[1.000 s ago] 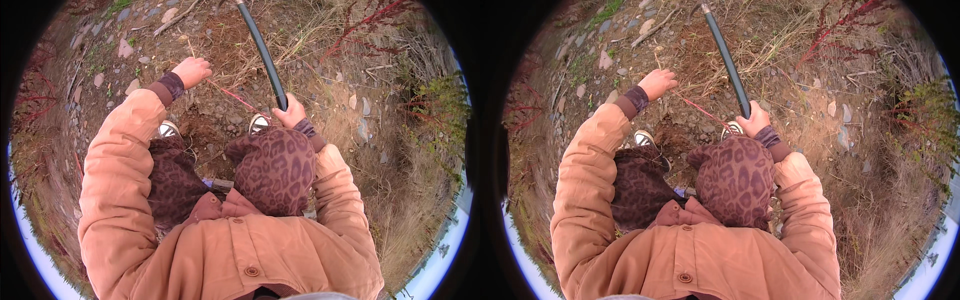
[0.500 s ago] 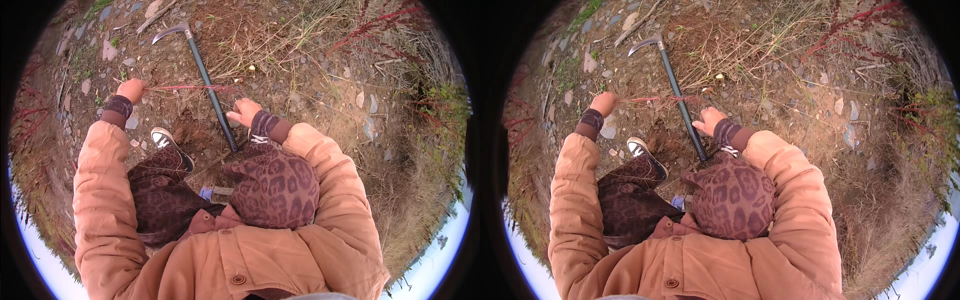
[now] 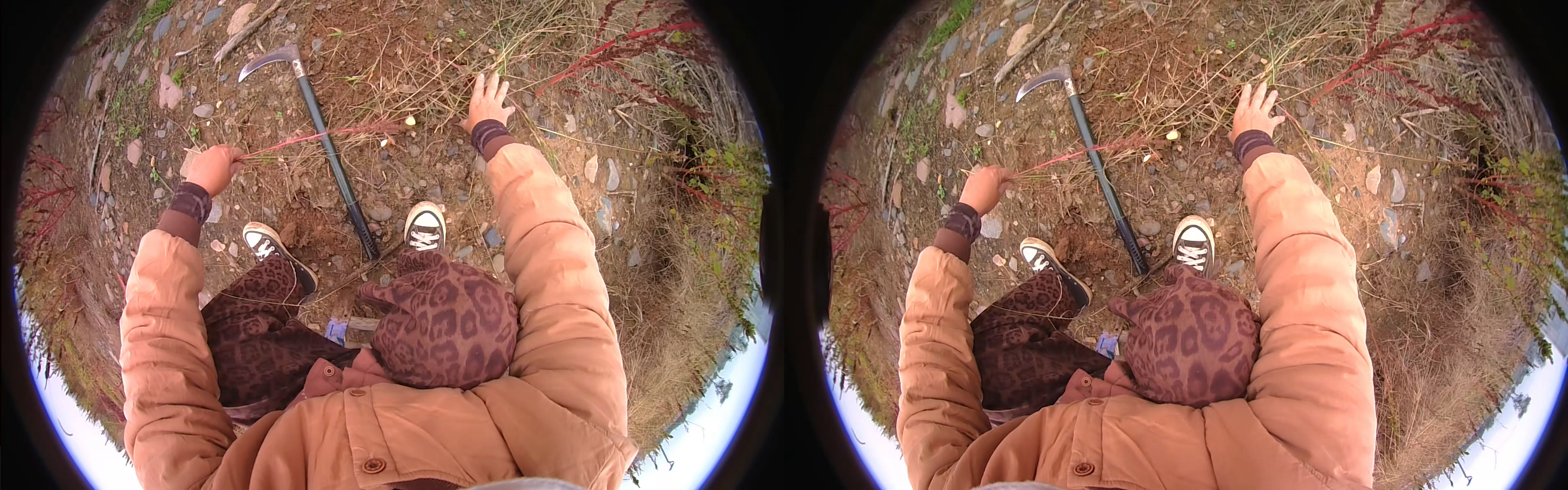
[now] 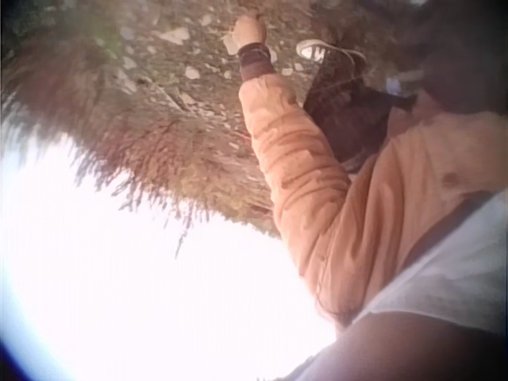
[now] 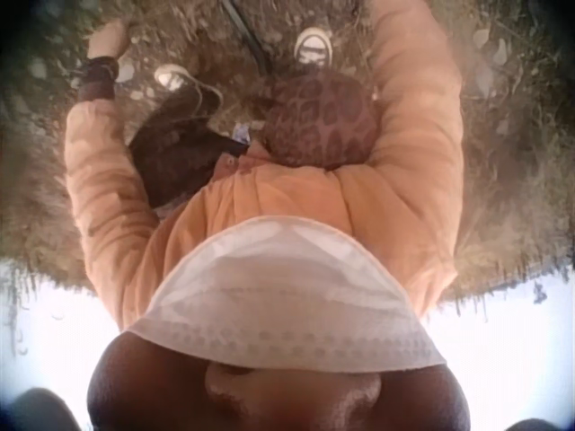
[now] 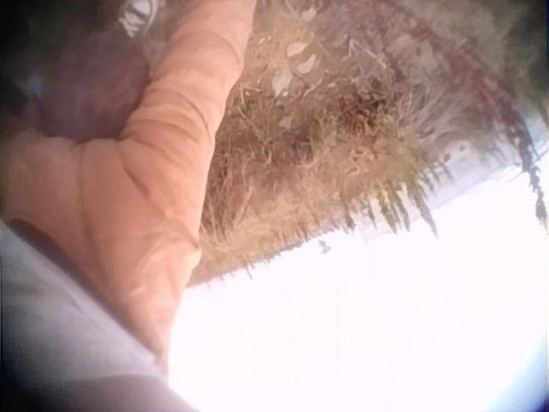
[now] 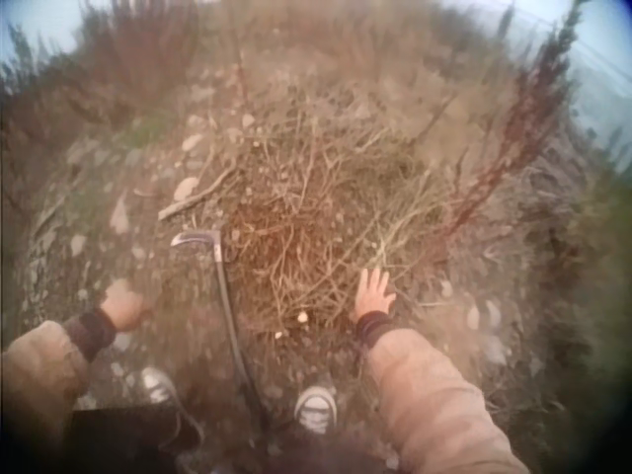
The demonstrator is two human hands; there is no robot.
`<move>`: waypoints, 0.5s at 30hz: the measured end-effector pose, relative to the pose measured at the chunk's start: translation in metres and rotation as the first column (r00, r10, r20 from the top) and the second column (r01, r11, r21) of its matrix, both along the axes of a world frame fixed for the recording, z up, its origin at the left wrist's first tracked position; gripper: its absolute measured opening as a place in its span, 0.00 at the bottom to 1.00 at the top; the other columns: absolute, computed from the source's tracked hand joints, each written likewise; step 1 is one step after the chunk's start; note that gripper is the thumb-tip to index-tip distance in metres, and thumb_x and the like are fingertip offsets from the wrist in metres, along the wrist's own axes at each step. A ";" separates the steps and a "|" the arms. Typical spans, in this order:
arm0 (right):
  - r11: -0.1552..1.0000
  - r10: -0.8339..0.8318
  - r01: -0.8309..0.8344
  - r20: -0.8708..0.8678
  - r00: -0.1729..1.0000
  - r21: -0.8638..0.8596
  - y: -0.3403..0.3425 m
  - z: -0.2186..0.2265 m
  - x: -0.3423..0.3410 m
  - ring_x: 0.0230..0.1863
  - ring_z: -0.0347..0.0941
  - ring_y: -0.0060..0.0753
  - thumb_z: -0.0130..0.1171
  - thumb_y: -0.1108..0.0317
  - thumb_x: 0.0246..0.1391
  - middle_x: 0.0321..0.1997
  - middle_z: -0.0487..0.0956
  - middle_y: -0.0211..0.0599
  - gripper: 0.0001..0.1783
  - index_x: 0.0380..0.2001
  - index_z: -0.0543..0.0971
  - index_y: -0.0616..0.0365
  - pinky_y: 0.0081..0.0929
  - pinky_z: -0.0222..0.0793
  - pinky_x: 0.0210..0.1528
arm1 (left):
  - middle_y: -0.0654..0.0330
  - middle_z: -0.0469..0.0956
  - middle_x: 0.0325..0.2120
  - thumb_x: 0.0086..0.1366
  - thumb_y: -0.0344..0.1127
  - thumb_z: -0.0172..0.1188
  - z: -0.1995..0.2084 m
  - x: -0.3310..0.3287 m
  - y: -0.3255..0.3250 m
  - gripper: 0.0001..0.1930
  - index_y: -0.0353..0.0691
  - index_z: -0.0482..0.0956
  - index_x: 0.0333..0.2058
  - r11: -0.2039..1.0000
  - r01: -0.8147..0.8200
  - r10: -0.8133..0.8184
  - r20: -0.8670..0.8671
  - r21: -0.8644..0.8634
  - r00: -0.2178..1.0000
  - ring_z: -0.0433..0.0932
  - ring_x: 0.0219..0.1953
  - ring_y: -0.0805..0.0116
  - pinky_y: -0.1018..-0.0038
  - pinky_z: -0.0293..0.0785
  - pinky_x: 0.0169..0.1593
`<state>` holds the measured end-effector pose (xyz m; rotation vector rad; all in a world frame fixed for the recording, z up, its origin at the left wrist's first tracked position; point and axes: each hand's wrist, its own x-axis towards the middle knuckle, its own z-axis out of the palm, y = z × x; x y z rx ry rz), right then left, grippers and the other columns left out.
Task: The person uses a sickle to cut and pull weeds and dry grass from a rocky, overgrown patch. They repeatedly swing the sickle to sever stems, then pull the loosened vegetation by hand, gathering it into small piles on the ground.
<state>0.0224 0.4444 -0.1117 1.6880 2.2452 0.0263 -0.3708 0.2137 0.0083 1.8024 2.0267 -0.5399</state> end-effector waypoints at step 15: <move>0.993 0.075 -0.075 0.006 0.997 0.088 0.058 -0.048 0.003 0.44 0.65 0.40 0.54 0.65 0.42 0.42 0.68 0.36 0.22 0.45 0.69 0.52 0.34 0.68 0.40 | 0.58 0.74 0.27 0.54 0.37 0.54 0.018 0.027 -0.002 0.07 0.45 0.76 0.31 0.997 0.034 -0.033 -0.029 0.063 0.999 0.74 0.31 0.57 0.64 0.71 0.33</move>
